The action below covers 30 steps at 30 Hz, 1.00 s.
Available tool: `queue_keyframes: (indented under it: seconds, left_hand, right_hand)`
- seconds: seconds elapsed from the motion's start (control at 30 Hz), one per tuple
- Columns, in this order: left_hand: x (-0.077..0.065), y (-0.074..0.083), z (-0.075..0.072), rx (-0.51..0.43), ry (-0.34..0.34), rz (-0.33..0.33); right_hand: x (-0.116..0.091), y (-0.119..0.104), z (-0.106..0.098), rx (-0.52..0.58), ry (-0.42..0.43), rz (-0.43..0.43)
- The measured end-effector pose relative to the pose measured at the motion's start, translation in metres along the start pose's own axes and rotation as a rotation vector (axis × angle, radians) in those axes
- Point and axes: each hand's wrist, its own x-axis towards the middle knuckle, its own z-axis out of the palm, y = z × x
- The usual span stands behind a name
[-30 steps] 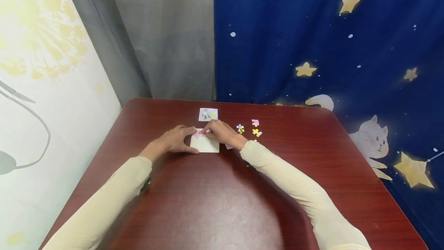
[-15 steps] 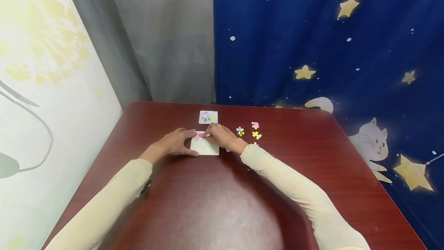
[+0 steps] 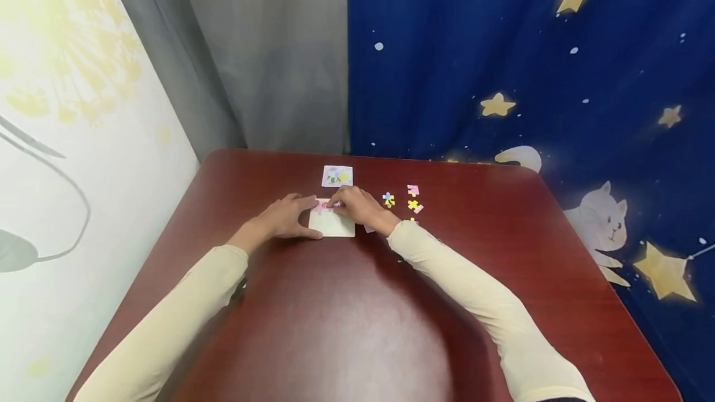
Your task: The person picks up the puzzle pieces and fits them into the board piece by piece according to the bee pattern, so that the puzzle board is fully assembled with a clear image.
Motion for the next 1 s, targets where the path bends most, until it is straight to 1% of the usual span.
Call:
queue_keyframes:
  seconds: [0.1, 0.23, 0.43, 0.57, 0.67, 1.0]
  left_hand:
    - [0.005, 0.0, -0.005, 0.017, 0.002, 0.006]
    - [0.007, 0.0, -0.008, 0.032, 0.008, 0.018]
    - [0.006, -0.001, -0.005, 0.033, -0.017, 0.015]
    - [0.003, -0.001, -0.003, 0.024, -0.038, -0.009]
    - [0.002, 0.0, -0.002, 0.02, -0.04, -0.022]
    - [0.001, 0.005, -0.006, 0.005, -0.033, -0.014]
  right_hand:
    - [0.003, 0.001, -0.007, -0.01, -0.005, 0.006]
    - [0.002, 0.003, -0.011, -0.007, -0.009, -0.002]
    - [-0.006, 0.013, -0.014, 0.019, 0.011, -0.02]
    - [-0.016, 0.023, -0.022, 0.049, 0.03, 0.02]
    - [-0.023, 0.033, -0.029, 0.058, 0.041, 0.049]
    - [-0.048, 0.062, -0.05, 0.052, 0.08, 0.103]
